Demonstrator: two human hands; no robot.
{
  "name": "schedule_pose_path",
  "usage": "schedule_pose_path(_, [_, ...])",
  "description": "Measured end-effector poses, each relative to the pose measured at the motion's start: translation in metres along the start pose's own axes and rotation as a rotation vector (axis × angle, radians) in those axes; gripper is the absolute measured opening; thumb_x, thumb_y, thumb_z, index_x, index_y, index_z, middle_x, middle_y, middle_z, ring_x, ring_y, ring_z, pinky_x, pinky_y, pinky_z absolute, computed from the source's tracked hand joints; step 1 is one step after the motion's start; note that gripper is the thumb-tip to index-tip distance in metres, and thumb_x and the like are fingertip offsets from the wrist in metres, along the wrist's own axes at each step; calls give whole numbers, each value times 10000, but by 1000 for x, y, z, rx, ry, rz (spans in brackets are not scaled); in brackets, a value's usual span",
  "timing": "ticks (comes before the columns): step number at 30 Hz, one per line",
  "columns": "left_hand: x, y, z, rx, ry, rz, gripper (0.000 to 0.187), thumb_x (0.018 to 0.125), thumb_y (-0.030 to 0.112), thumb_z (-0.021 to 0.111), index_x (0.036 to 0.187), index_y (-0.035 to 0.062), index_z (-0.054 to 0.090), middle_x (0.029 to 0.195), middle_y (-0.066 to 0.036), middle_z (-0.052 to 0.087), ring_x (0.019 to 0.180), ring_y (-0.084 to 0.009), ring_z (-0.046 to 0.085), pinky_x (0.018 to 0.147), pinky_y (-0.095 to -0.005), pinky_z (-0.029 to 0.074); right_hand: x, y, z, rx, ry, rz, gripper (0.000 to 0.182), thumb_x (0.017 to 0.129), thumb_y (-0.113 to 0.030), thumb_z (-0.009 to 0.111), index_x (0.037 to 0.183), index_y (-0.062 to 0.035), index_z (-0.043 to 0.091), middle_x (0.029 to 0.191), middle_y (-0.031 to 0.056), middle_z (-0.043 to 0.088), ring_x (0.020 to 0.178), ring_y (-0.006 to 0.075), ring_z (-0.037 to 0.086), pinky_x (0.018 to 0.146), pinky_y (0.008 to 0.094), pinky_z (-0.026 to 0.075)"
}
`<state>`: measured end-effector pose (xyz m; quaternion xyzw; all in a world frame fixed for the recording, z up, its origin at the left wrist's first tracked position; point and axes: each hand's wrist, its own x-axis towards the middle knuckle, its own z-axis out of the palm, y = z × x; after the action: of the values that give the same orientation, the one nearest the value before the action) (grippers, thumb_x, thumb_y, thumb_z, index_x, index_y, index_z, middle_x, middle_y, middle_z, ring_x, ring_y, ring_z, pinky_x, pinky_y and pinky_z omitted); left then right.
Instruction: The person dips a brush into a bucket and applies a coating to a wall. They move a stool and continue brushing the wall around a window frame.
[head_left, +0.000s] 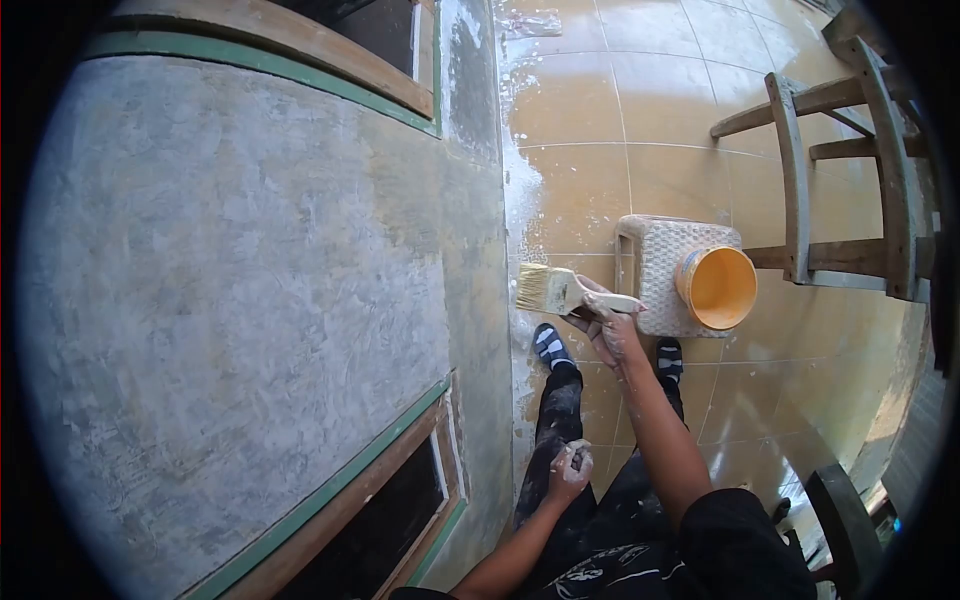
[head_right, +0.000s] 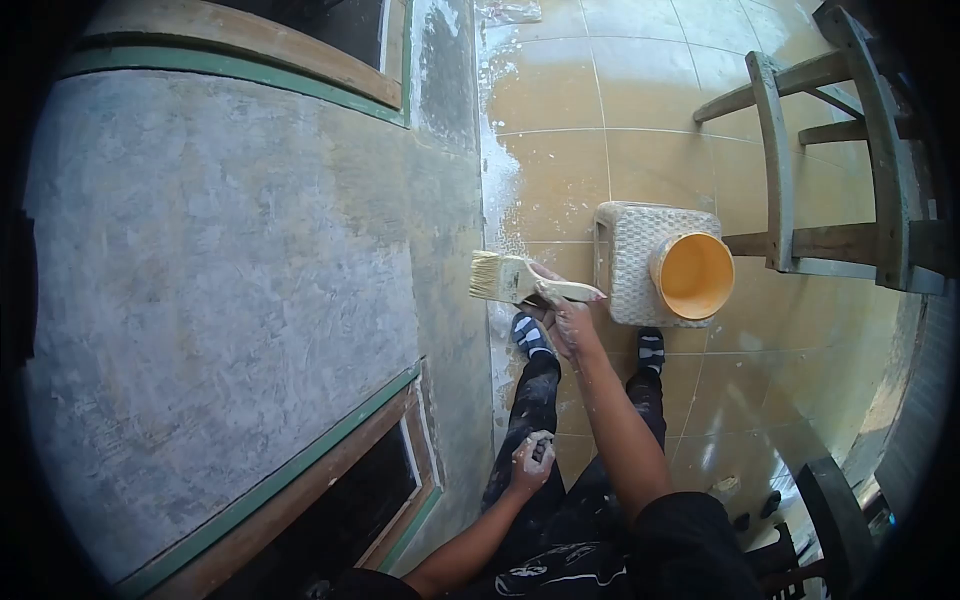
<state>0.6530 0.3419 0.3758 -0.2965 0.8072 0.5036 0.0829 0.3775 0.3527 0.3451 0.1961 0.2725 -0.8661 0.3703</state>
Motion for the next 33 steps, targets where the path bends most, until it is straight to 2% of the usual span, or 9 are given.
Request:
schedule_pose_path(5, [2, -37, -21, -30, -237, 59, 191, 737, 61, 589, 916, -1, 571, 819, -160, 590, 696, -330, 596, 618, -376, 498, 87, 101, 49, 125, -55, 13, 384, 864, -119, 550, 1213, 20, 470, 1149, 146, 547, 1003, 229, 572, 850, 382, 506])
schedule_pose_path(7, [5, -46, -28, 32, -114, 259, 164, 733, 43, 571, 891, 3, 559, 778, -148, 571, 676, -317, 586, 579, -371, 487, 118, 136, 58, 152, -47, 49, 351, 862, -111, 551, 1187, 7, 494, 1143, 134, 551, 997, 219, 574, 838, 377, 514])
schedule_pose_path(15, [14, -70, -36, -128, -118, -1, 177, 720, -8, 517, 893, 8, 551, 629, -90, 490, 466, -170, 458, 446, -301, 377, 175, 196, -2, -179, 162, -52, 216, 819, -38, 555, 1034, -15, 574, 988, 70, 616, 871, 180, 608, 788, 303, 517])
schedule_pose_path(18, [-5, -91, -33, -78, -163, 20, 178, 723, 30, 567, 900, 8, 567, 678, -92, 538, 532, -199, 521, 502, -349, 417, 164, 195, 36, -491, 58, -332, 170, 777, -4, 544, 921, -2, 634, 946, 65, 640, 840, 176, 619, 751, 272, 486])
schedule_pose_path(20, [-18, -104, -37, 290, -293, 202, 294, 761, 127, 630, 1015, 3, 549, 890, -120, 589, 778, -240, 587, 700, -389, 465, 132, 181, 79, -644, -63, -517, 142, 754, 2, 551, 852, 1, 653, 908, 74, 649, 841, 174, 617, 752, 279, 468])
schedule_pose_path(22, [-27, -115, -35, 163, -329, 85, 321, 767, 148, 633, 1036, 2, 537, 930, -123, 580, 821, -244, 577, 734, -391, 454, 90, 149, 115, -587, -68, -223, 160, 749, 11, 546, 873, 6, 647, 895, 93, 646, 834, 174, 616, 772, 276, 465])
schedule_pose_path(27, [-53, -143, -20, -477, -410, -501, 463, 797, 255, 648, 1142, -4, 479, 1128, -139, 532, 1038, -265, 523, 906, -400, 404, 105, 168, 89, -436, 65, -261, 117, 763, 14, 567, 847, 1, 646, 858, 76, 647, 822, 164, 608, 774, 273, 460])
schedule_pose_path(30, [-78, -183, -10, -382, -534, -399, 368, 956, 224, 395, 1281, 53, 393, 1315, -86, 391, 1225, -197, 352, 1015, -359, 300, 128, 187, 78, -527, 351, -240, 187, 744, 39, 517, 874, 1, 646, 889, 100, 644, 787, 179, 615, 753, 274, 472])
schedule_pose_path(33, [-75, -175, -15, -372, -533, -438, 390, 897, 230, 486, 1225, 28, 425, 1245, -119, 444, 1154, -235, 420, 965, -371, 349, 84, 149, 127, -674, 8, -386, 181, 739, 47, 512, 856, -1, 641, 892, 93, 643, 771, 175, 610, 741, 269, 474])
